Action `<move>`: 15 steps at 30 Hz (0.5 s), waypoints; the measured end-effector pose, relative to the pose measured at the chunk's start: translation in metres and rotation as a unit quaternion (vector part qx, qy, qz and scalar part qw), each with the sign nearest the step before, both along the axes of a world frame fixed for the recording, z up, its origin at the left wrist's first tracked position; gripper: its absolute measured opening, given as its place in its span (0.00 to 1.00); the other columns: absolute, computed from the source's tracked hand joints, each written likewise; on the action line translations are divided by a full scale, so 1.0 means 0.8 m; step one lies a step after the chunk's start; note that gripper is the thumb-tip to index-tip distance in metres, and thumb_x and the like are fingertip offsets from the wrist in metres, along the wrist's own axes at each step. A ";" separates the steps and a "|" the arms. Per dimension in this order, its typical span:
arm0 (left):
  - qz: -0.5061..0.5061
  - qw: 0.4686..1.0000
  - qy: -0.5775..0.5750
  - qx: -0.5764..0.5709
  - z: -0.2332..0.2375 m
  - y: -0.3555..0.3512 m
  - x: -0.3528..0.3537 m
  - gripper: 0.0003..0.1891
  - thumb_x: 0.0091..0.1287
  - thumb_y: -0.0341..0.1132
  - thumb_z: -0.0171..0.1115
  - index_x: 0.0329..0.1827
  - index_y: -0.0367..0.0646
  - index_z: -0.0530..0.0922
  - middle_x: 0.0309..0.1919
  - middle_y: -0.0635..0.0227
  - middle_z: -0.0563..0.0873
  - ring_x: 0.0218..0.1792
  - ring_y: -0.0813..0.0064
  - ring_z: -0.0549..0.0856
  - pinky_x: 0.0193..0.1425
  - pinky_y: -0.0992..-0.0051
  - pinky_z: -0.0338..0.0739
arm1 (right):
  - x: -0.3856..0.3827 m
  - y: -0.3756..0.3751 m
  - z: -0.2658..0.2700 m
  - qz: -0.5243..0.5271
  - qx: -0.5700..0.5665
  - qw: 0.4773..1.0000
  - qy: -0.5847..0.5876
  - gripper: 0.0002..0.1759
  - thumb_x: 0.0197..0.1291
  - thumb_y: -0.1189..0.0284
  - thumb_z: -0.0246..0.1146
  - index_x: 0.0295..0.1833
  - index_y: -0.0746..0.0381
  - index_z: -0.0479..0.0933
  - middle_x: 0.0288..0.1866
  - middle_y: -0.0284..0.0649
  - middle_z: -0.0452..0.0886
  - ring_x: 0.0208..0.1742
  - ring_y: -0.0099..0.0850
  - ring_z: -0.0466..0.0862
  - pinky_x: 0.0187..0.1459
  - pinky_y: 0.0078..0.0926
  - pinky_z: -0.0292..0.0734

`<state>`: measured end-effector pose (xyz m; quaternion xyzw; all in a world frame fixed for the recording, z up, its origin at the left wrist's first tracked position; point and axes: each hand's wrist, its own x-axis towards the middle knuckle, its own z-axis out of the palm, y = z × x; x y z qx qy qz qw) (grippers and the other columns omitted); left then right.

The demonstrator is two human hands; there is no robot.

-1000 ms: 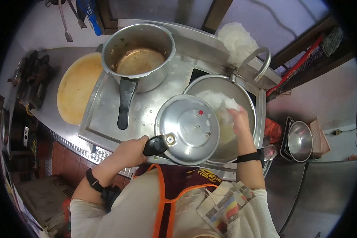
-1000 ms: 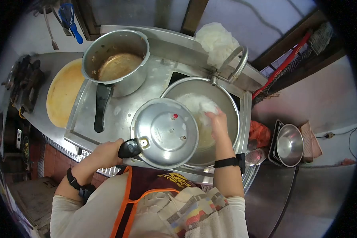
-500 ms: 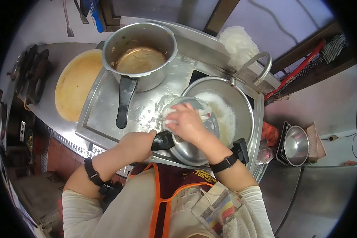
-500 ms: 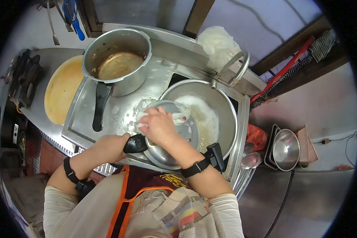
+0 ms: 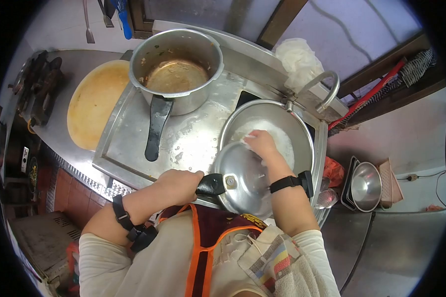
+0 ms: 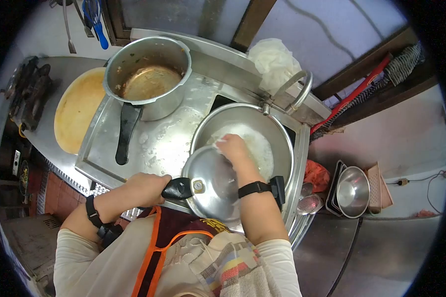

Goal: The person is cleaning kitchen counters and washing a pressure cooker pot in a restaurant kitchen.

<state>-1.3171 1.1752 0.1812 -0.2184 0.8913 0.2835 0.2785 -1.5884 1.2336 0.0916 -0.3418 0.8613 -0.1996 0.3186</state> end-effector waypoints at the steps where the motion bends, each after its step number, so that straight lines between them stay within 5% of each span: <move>1: -0.002 1.000 0.002 0.003 -0.001 0.000 0.001 0.19 0.53 0.39 0.64 0.45 0.42 0.71 0.32 0.56 0.83 0.38 0.56 0.83 0.41 0.62 0.76 | -0.007 0.008 -0.003 -0.043 0.010 0.999 -0.017 0.19 0.49 0.62 0.65 0.44 0.63 0.79 0.41 0.44 0.80 0.38 0.35 0.81 0.39 0.32 0.75; 6: -0.002 1.000 0.008 -0.001 -0.003 0.000 0.003 0.19 0.52 0.39 0.64 0.45 0.42 0.71 0.32 0.56 0.83 0.37 0.56 0.83 0.41 0.61 0.76 | -0.079 0.080 -0.067 -0.146 -0.019 0.971 -0.187 0.20 0.54 0.63 0.63 0.50 0.61 0.75 0.39 0.40 0.78 0.34 0.33 0.78 0.31 0.34 0.74; 12: 0.009 1.000 0.017 -0.013 -0.012 0.001 0.004 0.20 0.51 0.40 0.65 0.45 0.43 0.72 0.31 0.56 0.83 0.36 0.56 0.83 0.40 0.61 0.76 | -0.124 0.171 -0.117 -0.326 -0.054 0.920 -0.211 0.09 0.59 0.68 0.58 0.41 0.61 0.78 0.33 0.34 0.79 0.30 0.25 0.79 0.27 0.26 0.73; 15: 0.022 0.999 0.022 -0.028 -0.012 0.001 0.004 0.20 0.50 0.40 0.65 0.45 0.43 0.73 0.30 0.56 0.83 0.35 0.55 0.83 0.40 0.61 0.76 | -0.129 0.193 -0.125 -0.366 -0.057 0.927 -0.059 0.10 0.59 0.69 0.56 0.39 0.63 0.79 0.31 0.40 0.81 0.30 0.33 0.81 0.30 0.32 0.74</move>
